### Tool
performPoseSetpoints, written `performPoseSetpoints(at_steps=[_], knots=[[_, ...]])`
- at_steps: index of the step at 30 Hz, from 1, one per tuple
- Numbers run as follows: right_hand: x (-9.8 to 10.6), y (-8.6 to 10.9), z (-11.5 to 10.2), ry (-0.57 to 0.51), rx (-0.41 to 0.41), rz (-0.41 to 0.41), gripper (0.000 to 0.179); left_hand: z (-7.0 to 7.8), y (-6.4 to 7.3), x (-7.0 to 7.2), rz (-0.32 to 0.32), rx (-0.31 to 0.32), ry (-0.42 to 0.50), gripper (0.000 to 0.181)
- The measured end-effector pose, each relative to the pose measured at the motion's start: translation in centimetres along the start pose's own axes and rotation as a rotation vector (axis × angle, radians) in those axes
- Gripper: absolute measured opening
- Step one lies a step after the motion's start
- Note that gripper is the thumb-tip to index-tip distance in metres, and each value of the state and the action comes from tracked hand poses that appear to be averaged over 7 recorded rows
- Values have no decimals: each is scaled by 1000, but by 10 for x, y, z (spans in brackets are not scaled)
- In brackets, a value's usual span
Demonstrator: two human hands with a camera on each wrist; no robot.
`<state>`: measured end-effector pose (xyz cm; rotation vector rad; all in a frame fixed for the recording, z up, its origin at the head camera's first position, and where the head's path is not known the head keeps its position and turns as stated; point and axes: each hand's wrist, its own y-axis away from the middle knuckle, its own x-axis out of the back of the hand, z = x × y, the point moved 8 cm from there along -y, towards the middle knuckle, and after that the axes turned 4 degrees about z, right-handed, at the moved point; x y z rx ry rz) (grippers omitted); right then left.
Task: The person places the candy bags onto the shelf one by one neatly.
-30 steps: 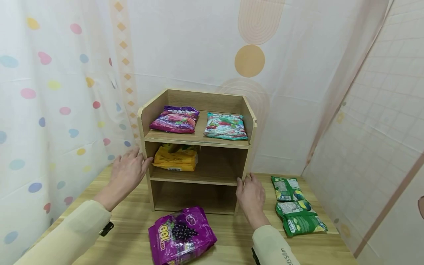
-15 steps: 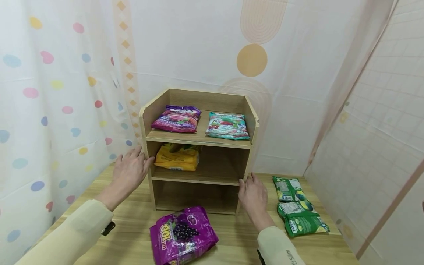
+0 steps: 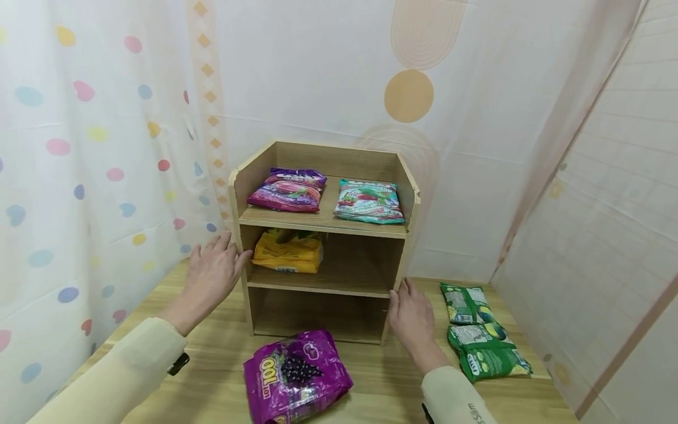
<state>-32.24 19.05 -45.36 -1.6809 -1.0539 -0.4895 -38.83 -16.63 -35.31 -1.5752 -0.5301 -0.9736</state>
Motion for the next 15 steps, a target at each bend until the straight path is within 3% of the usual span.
performPoseSetpoints(at_steps=[7,15], knots=[[2,-1,-2,23,63,-12,35,-1,-1,-2,-21,7,19,44],[1,6,8,70,63,-48,36,0,0,0,-17,0,1,43]])
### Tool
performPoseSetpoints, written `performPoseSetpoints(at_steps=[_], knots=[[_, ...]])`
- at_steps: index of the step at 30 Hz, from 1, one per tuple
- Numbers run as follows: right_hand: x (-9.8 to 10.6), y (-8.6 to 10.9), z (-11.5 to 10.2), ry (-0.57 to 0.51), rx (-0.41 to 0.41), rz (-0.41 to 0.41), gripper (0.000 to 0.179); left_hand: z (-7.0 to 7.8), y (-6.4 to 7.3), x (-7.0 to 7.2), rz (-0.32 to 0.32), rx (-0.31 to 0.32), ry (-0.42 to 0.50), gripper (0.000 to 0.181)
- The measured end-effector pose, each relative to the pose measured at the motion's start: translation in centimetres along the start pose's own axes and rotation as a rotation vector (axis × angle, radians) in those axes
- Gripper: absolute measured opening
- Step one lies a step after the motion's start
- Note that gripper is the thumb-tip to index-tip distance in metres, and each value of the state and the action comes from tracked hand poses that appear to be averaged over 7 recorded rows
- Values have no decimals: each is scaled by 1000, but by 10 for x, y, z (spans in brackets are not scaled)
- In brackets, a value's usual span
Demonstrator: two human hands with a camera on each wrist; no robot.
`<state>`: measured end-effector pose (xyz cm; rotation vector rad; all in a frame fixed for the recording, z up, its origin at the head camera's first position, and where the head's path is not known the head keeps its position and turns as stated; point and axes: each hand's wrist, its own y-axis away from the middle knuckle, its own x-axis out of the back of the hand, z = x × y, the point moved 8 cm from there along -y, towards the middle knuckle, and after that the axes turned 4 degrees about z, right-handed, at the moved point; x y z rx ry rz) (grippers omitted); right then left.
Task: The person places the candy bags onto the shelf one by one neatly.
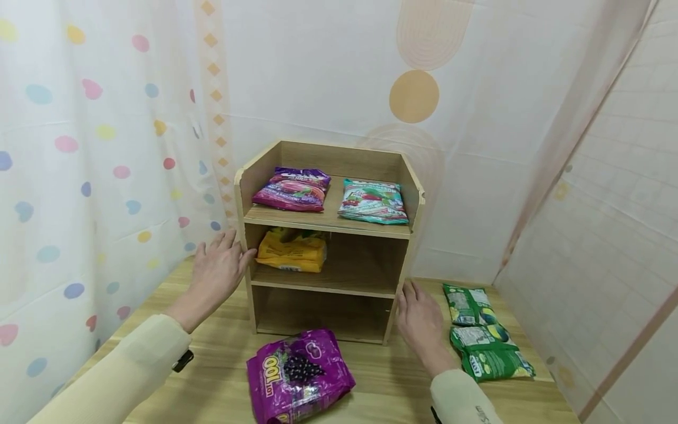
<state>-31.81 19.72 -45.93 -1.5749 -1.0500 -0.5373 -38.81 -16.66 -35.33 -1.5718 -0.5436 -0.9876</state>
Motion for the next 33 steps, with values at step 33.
performPoseSetpoints(at_steps=[33], knots=[[2,38,110,194,-248,-313,61,1,-1,-1,-29,16,-2,43]])
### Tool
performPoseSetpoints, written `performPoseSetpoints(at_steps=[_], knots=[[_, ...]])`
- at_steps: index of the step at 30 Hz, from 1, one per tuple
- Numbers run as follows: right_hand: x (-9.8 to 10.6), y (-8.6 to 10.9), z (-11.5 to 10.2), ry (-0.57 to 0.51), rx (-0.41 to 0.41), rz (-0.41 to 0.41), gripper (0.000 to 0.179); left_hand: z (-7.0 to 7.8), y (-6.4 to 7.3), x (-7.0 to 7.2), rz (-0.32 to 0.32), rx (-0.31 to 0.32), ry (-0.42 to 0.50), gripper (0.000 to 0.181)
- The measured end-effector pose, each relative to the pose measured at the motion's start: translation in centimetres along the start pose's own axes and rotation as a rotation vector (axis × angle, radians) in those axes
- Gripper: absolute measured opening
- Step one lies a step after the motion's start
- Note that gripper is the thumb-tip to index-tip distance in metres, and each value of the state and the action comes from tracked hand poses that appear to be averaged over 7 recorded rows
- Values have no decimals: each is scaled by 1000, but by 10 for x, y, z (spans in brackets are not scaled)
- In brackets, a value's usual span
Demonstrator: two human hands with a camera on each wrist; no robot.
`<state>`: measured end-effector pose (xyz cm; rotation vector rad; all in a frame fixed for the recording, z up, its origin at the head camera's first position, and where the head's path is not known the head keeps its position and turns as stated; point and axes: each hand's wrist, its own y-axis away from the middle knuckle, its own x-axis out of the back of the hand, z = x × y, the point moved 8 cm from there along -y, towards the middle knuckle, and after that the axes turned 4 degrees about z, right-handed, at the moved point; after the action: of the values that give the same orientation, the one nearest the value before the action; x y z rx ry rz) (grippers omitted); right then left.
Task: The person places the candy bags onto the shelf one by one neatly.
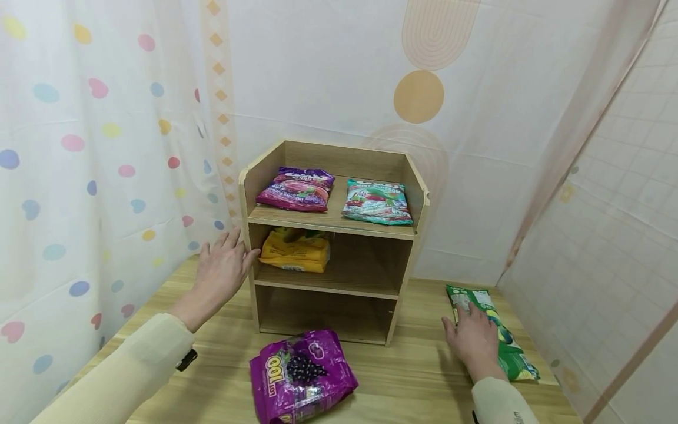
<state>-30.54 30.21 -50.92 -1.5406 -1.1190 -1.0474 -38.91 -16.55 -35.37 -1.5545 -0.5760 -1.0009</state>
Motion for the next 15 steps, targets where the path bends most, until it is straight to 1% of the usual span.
performPoseSetpoints(at_steps=[4,7,9,12,15], knots=[[-1,2,13,34,-29,-40,63,0,1,2,23,-7,3,42],[-1,3,18,45,-34,-58,62,0,1,4,45,-17,-1,41],[-2,3,21,47,-48,-78,63,0,1,3,48,-19,-3,41],[-5,5,26,63,-83,-142,66,0,1,2,31,-14,-2,42],[-13,8,31,77,-120,-233,72,0,0,1,14,-8,-2,43]])
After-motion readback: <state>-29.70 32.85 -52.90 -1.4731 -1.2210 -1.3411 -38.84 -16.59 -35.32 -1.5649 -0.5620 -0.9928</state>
